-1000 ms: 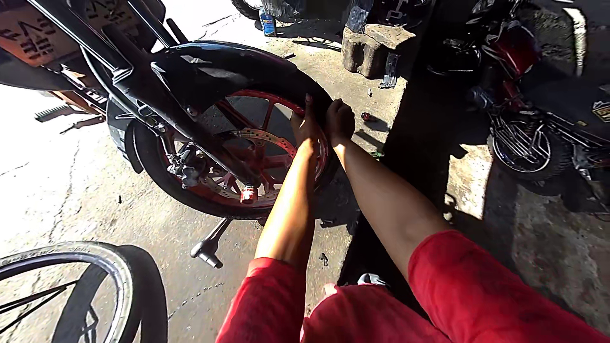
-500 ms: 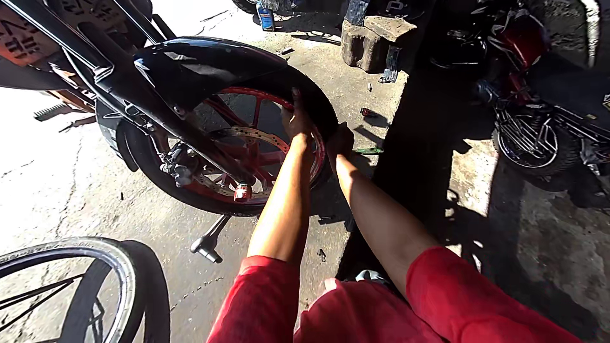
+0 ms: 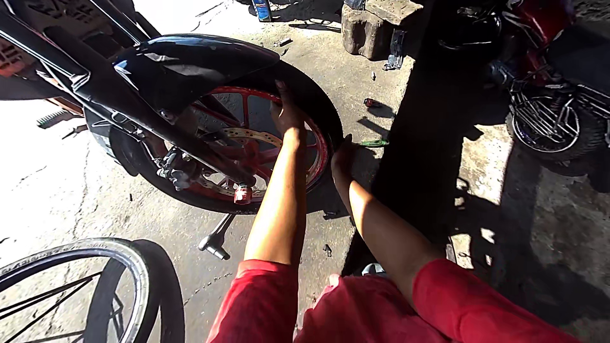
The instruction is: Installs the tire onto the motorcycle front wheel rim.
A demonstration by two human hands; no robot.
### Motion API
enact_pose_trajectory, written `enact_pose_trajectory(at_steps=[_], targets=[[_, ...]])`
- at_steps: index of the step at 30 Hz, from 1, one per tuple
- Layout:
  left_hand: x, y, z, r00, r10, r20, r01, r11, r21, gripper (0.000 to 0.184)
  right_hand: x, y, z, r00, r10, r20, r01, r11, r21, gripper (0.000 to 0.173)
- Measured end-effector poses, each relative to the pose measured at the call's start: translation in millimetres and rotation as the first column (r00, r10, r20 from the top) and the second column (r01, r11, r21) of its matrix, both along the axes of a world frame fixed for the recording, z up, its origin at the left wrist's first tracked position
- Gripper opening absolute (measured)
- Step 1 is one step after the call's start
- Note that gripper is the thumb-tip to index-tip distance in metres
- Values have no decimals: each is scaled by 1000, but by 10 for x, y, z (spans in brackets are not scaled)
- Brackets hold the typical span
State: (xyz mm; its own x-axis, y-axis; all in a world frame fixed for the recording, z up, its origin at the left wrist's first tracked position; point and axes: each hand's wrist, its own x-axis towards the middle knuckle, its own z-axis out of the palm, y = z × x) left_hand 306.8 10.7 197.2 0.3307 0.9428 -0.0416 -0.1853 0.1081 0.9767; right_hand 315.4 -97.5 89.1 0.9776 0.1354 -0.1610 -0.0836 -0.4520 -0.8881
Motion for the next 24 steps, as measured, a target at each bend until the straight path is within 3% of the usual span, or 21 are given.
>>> enact_pose_trajectory(at_steps=[2, 4, 8, 11, 13, 15, 16, 18, 19, 21, 24], targets=[[-6, 40, 54, 1000, 11, 3, -11, 1000, -28, 58, 46, 47, 3, 998, 65, -24, -68, 972, -223, 35], [-7, 87, 69, 1000, -4, 5, 4, 999, -47, 61, 173, 147, -56, 997, 82, -13, -83, 953, -292, 29], [16, 138, 78, 999, -47, 1, 47, 997, -59, 60, 327, 281, -155, 999, -34, -21, 32, 997, -70, 54], [-10, 129, 71, 998, -57, 3, 57, 996, -68, 62, 281, 211, -221, 997, -2, 77, 8, 997, -75, 51], [-43, 109, 94, 999, -40, 16, 41, 996, -79, 64, 186, 70, -274, 989, 31, 146, -38, 998, 44, 55], [-63, 107, 164, 1000, 16, 25, -13, 996, -87, 63, 39, -58, -299, 1000, 13, 17, -16, 981, 194, 67], [-76, 132, 202, 999, 42, 27, -39, 995, -89, 64, -51, -74, -316, 996, -33, -78, 48, 980, 192, 68], [-96, 219, 287, 995, 93, 21, -91, 992, -85, 66, -143, -29, -402, 980, -76, -185, 91, 993, 76, 54], [-105, 259, 324, 994, 113, 13, -111, 989, -92, 66, -100, 7, -431, 984, -51, -169, 46, 998, -33, 42], [-120, 325, 357, 993, 120, 21, -117, 987, -112, 63, 42, 85, -440, 988, 5, -154, -29, 987, -155, 36], [-120, 345, 342, 992, 119, 51, -112, 987, -113, 59, 130, 206, -488, 991, -41, -124, 23, 989, -144, 36]])
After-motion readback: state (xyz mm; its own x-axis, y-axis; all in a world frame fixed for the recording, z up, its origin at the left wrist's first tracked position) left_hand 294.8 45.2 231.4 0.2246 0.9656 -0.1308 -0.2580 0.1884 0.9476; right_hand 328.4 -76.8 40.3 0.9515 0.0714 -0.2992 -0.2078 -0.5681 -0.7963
